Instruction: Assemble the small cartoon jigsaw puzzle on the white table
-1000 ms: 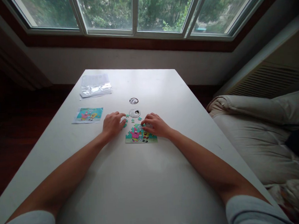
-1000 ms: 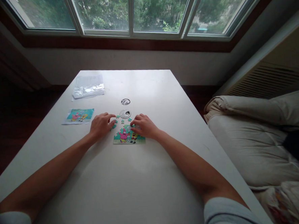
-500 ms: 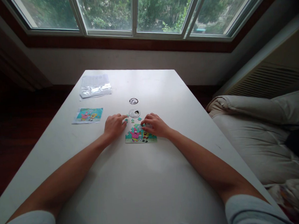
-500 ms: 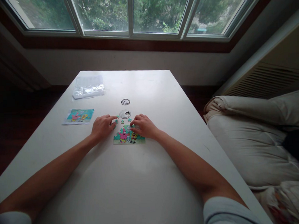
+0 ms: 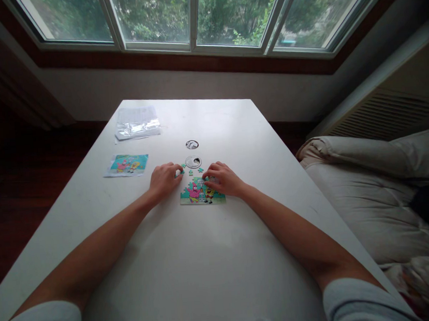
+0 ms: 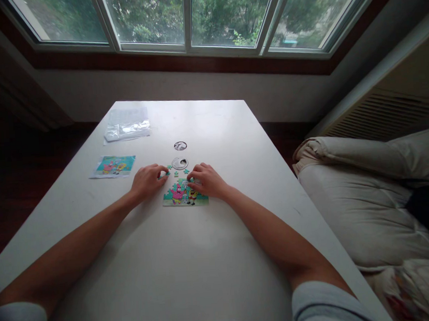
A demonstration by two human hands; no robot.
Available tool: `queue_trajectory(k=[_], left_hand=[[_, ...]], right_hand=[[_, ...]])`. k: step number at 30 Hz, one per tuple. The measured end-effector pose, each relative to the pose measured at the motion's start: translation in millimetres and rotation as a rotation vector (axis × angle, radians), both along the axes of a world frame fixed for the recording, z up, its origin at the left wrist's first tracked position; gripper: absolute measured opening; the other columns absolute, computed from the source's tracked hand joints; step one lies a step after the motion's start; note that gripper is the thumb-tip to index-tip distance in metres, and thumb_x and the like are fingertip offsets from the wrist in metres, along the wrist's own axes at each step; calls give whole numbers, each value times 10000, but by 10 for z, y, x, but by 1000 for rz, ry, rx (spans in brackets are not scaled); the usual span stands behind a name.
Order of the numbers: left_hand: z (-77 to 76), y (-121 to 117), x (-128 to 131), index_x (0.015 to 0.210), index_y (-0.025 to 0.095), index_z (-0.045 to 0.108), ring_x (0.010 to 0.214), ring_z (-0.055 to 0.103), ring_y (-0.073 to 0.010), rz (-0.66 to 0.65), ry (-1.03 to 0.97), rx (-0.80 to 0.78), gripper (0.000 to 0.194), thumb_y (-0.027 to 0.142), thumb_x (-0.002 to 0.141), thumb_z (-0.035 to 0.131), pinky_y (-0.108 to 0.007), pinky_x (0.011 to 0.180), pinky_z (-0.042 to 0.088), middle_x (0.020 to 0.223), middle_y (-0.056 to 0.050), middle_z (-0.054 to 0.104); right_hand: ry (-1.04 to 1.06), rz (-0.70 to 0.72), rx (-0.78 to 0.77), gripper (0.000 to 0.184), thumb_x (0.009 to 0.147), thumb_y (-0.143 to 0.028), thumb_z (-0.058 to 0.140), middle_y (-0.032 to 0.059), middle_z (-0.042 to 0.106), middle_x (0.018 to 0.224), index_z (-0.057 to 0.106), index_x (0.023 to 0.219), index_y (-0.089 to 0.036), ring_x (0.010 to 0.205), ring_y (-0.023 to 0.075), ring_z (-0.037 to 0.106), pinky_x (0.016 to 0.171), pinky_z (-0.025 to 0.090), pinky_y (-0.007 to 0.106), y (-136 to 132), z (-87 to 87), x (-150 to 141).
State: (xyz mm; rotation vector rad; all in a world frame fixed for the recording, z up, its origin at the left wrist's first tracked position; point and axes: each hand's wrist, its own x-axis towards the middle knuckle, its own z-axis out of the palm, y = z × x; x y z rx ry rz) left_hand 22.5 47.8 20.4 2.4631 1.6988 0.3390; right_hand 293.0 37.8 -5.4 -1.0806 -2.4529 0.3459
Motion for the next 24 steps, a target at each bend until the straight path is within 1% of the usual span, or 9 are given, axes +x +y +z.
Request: queue_trajectory(k=[4,7,12,15,18,21,24], left_hand=[[-13,18,-10,1107,277,741,856,644,-203,-23,-44,-47,279,278,886,569,-309,789,443,931,-30,697],[-25,27,-13,1096,276,741,870,638,-200,-50,-74,-55,291,247,859,576,-306,798,450,950,-30,679],[-33,1,18,1030,249,710,971,631,-226,-103,-120,18,255,193,816,584,-353,876,439,1051,-45,688],[-20,-28,43,1004,245,685,962,636,-231,-124,-120,23,218,187,827,571,-366,868,427,1011,-34,719],[20,-49,44,971,238,683,918,649,-223,-120,-135,12,169,220,851,566,-364,869,429,960,-27,741],[71,-39,1,943,233,703,844,659,-200,-86,-190,-56,158,278,852,581,-333,827,449,916,-18,752],[92,6,-76,915,218,722,789,658,-182,-33,-316,-190,189,342,814,622,-287,725,460,871,-14,752]], right_hand=[[-3,0,-3,234,942,-421,654,92,662,1058,735,1085,-254,985,249,544,907,413,406,-5,11,-3],[0,2,-1,237,947,-422,648,93,660,1057,735,1082,-248,985,248,542,908,415,406,-10,20,-6],[1,0,3,232,940,-416,658,90,658,1053,734,1086,-251,988,248,541,907,418,404,-19,25,-6],[0,-1,3,234,944,-419,653,90,656,1052,735,1082,-249,987,246,542,906,418,403,-26,28,-4],[-7,-4,1,233,943,-420,654,90,656,1054,736,1078,-249,989,247,542,909,414,403,-33,33,-3],[-11,-6,-3,235,943,-420,655,90,659,1059,735,1082,-249,994,249,542,908,412,401,-41,38,-7],[-6,-2,0,244,944,-428,653,94,661,1055,737,1077,-241,980,246,543,903,413,398,-48,41,-18]])
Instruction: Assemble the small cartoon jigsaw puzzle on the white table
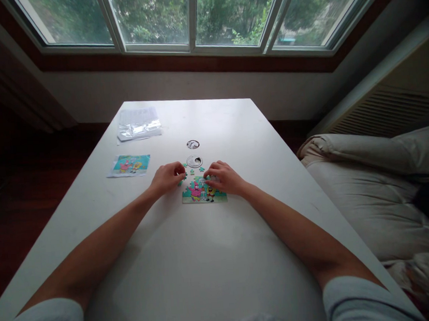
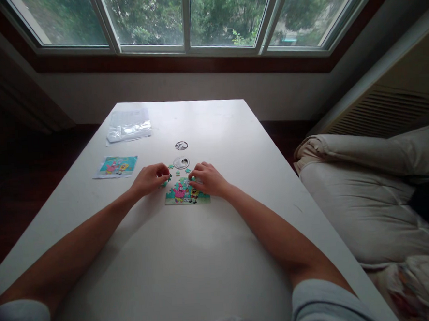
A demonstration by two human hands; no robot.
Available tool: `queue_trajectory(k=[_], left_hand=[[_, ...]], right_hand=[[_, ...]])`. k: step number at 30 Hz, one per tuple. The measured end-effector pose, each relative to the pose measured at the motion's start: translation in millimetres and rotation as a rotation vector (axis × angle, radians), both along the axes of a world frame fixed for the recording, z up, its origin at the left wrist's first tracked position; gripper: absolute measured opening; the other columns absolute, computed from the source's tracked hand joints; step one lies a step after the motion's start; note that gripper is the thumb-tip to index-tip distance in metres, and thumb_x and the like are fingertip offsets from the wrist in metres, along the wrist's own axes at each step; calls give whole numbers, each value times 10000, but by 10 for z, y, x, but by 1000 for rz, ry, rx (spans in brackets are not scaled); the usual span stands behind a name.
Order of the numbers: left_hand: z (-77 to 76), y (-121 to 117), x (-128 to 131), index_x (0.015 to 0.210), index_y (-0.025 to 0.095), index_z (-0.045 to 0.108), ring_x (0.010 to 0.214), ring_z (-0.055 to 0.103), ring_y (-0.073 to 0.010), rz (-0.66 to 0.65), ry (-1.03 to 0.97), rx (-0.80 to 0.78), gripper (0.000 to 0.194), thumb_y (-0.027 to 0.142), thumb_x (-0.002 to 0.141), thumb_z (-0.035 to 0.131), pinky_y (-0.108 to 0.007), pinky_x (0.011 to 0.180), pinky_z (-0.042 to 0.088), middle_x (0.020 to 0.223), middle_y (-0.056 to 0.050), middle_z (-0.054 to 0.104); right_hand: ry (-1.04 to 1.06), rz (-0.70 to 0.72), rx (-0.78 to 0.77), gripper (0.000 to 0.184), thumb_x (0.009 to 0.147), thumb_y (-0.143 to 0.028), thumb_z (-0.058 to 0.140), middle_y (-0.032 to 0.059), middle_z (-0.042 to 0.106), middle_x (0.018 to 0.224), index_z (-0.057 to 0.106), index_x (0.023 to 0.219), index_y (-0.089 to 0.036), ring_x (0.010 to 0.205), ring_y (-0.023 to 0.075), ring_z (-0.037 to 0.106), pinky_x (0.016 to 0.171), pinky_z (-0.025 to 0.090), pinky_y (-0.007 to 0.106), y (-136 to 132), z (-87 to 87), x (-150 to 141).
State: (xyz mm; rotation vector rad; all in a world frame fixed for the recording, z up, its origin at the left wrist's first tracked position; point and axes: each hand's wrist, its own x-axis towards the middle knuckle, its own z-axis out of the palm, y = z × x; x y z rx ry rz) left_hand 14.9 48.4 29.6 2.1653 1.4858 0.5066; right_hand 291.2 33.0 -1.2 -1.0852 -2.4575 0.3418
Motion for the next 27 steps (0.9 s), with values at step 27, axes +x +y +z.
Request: queue_trajectory(k=[27], left_hand=[[180,-155,-10,819,244,701,753,638,-174,-140,317,-45,140,317,748,604,-280,664,382,836,14,732]], right_hand=[[-5,-17,-3,226,934,-403,672,94,663,1058,742,1079,-244,985,250,545,907,421,400,-35,37,-27]])
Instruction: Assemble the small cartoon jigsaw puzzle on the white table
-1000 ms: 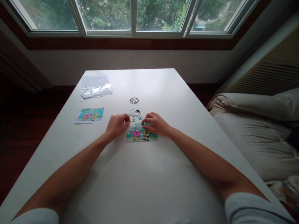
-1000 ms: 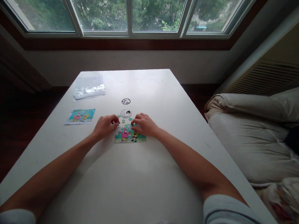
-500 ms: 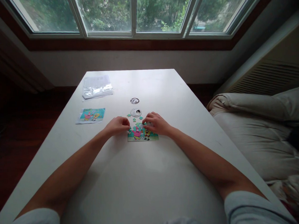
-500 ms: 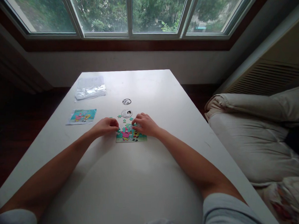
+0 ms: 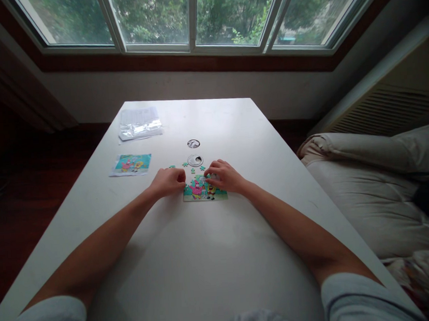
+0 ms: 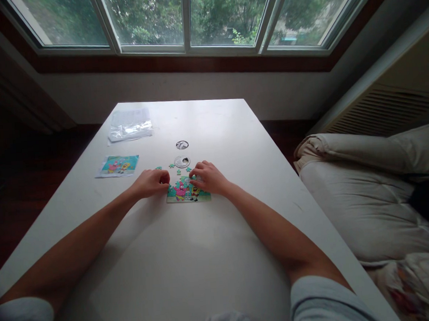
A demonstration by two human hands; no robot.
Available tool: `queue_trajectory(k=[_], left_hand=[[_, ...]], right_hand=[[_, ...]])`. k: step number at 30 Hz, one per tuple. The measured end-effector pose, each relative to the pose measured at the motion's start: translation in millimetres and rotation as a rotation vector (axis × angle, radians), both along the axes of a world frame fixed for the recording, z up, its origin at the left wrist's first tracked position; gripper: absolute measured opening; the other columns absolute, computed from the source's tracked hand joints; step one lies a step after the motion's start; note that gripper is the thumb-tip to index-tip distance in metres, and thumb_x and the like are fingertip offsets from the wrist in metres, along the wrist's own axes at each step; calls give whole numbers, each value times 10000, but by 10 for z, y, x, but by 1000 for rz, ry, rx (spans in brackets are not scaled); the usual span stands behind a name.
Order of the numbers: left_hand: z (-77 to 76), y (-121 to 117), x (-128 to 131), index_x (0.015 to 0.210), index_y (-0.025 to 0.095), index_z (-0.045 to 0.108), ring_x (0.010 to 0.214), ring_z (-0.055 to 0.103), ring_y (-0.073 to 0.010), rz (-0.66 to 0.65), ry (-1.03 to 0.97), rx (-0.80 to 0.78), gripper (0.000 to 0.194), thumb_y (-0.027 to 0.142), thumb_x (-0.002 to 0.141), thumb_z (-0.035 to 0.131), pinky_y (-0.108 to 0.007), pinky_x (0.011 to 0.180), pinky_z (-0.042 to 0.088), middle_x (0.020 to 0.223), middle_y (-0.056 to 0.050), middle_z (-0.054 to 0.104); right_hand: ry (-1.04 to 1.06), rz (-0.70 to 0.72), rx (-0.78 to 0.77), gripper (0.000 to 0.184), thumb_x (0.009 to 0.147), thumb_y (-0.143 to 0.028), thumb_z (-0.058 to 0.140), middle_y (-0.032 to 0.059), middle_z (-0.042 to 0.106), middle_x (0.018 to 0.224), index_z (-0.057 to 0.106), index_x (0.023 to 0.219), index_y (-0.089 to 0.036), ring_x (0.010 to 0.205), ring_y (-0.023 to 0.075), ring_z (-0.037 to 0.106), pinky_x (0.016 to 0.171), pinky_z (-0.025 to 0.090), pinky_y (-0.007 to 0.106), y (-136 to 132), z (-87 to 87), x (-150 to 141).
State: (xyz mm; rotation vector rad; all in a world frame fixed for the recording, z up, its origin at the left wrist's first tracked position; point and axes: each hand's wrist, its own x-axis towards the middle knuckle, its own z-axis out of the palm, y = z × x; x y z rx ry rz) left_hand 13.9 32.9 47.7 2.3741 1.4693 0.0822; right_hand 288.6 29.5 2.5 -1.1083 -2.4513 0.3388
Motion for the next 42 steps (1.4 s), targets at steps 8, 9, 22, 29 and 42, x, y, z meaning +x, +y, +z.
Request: queue_trajectory(k=[8,9,22,29,42], left_hand=[[43,-64,20,824,244,692,775,647,-181,-18,48,36,123,316,773,607,-295,696,372,844,11,735],[45,-66,21,824,244,691,777,648,-181,-18,49,40,121,314,774,606,-296,698,372,845,11,736],[11,-53,18,893,253,724,817,655,-186,-70,73,-17,192,399,806,633,-313,796,380,885,6,758],[16,-84,35,905,250,707,795,658,-175,-93,61,-26,175,376,822,619,-314,826,386,878,8,764],[49,-208,119,889,206,727,918,655,-246,-246,181,184,181,224,885,547,-345,766,393,948,-88,753]], right_hand=[[9,-2,2,228,933,-409,673,91,659,1056,742,1078,-247,985,248,544,906,421,402,-2,-7,-9],[8,-1,2,229,934,-411,672,90,658,1056,742,1078,-249,986,248,543,907,420,402,-1,-10,-7],[11,1,1,235,939,-419,662,93,661,1070,741,1079,-247,995,248,547,915,420,400,-10,2,-9],[10,-5,-2,230,938,-415,662,92,661,1068,742,1079,-252,993,248,546,916,425,402,-10,-9,-9],[56,-43,25,182,959,-328,618,84,682,1000,743,1045,-228,966,242,554,904,433,399,56,-39,37]])
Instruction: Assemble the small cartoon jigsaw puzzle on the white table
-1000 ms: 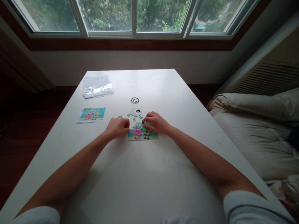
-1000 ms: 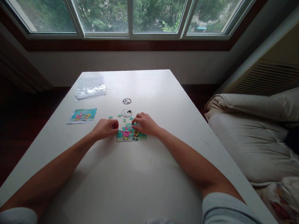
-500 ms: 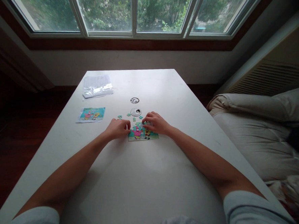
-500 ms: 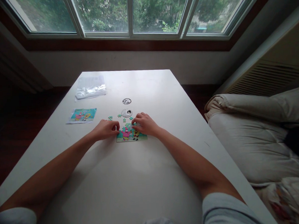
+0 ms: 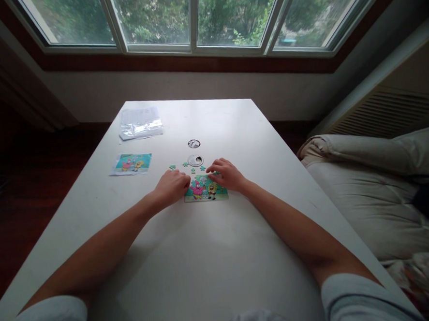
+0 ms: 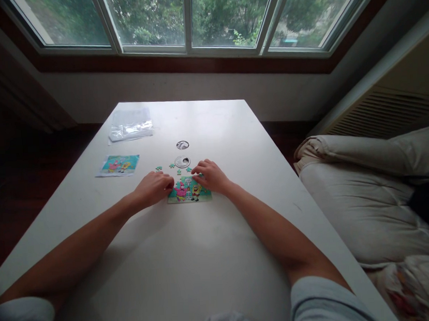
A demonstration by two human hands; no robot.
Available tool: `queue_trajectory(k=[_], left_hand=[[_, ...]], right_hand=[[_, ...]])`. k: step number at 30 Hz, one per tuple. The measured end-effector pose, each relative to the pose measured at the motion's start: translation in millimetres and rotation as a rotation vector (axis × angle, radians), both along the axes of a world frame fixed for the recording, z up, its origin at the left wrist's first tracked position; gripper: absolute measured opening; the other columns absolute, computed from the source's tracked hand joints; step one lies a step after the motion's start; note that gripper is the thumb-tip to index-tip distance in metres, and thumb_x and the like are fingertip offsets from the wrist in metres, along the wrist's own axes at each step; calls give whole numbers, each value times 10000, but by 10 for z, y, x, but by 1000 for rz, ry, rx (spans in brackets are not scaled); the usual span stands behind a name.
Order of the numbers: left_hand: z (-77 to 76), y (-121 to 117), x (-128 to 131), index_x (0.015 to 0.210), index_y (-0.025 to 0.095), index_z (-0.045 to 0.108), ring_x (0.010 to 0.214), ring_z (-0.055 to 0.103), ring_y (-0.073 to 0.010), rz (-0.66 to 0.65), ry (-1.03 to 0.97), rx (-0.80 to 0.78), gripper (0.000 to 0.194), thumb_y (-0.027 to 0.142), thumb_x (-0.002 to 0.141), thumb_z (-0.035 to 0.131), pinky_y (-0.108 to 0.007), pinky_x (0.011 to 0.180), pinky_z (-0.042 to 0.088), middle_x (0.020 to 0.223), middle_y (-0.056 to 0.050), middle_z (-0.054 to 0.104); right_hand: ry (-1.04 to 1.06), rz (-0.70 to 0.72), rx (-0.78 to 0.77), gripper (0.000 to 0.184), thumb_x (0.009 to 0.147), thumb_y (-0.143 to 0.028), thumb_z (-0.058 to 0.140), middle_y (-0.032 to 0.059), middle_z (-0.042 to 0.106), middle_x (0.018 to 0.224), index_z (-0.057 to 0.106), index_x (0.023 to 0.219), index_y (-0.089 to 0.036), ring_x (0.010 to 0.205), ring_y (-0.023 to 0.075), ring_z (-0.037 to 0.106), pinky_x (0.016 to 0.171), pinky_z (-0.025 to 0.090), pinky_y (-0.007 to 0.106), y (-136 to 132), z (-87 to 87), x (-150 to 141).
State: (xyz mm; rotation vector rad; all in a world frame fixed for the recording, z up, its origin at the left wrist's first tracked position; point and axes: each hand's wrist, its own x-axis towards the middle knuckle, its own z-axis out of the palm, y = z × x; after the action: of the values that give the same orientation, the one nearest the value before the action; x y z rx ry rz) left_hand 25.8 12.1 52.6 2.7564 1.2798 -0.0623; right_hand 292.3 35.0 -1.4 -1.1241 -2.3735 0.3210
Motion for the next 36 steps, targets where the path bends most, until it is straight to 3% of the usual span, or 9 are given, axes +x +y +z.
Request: queue_trajectory(k=[8,13,17,21,26,31,36], left_hand=[[141,-117,-5,1000,229,750,931,639,-241,-85,-21,12,203,257,948,556,-351,814,443,1005,-82,740],[45,-178,73,1265,269,659,1185,594,-252,-300,-108,-17,312,314,967,580,-373,996,450,1342,-65,646],[-50,-208,86,1417,298,547,1280,540,-265,-381,-105,-16,464,359,961,610,-398,1071,427,1466,-67,555],[-45,-206,52,1425,323,546,1237,562,-260,-369,-80,-13,500,341,936,649,-392,1056,439,1423,-74,571],[20,-192,29,1327,295,625,1164,595,-254,-354,-55,-30,411,328,919,665,-370,1020,456,1307,-78,622],[3,-213,38,1342,292,602,1139,584,-272,-344,-30,17,430,329,917,659,-389,979,470,1303,-96,602],[13,-228,43,1332,295,607,1116,586,-275,-357,3,16,419,328,917,654,-387,955,475,1258,-93,606]], right_hand=[[20,-141,45,231,973,-200,532,82,687,976,752,1029,-241,963,250,554,901,442,412,151,-155,154],[22,-133,34,251,945,-161,539,85,673,968,754,1046,-243,959,252,551,894,455,413,189,-162,215],[42,-112,26,206,945,-207,573,81,667,956,758,1029,-240,946,244,553,889,464,401,199,-149,234],[27,-111,18,178,947,-251,597,81,664,954,759,1019,-244,942,245,554,891,460,404,213,-167,234],[-40,-144,66,199,966,-258,572,93,669,993,757,1039,-251,975,262,540,898,443,425,188,-159,196],[-161,-76,108,289,1011,-267,505,108,674,1177,710,1214,-264,1107,287,517,958,414,457,81,-59,48],[-218,-11,79,425,1018,-202,448,101,573,1427,605,1399,-305,1304,287,458,1035,406,473,74,-73,-51]])
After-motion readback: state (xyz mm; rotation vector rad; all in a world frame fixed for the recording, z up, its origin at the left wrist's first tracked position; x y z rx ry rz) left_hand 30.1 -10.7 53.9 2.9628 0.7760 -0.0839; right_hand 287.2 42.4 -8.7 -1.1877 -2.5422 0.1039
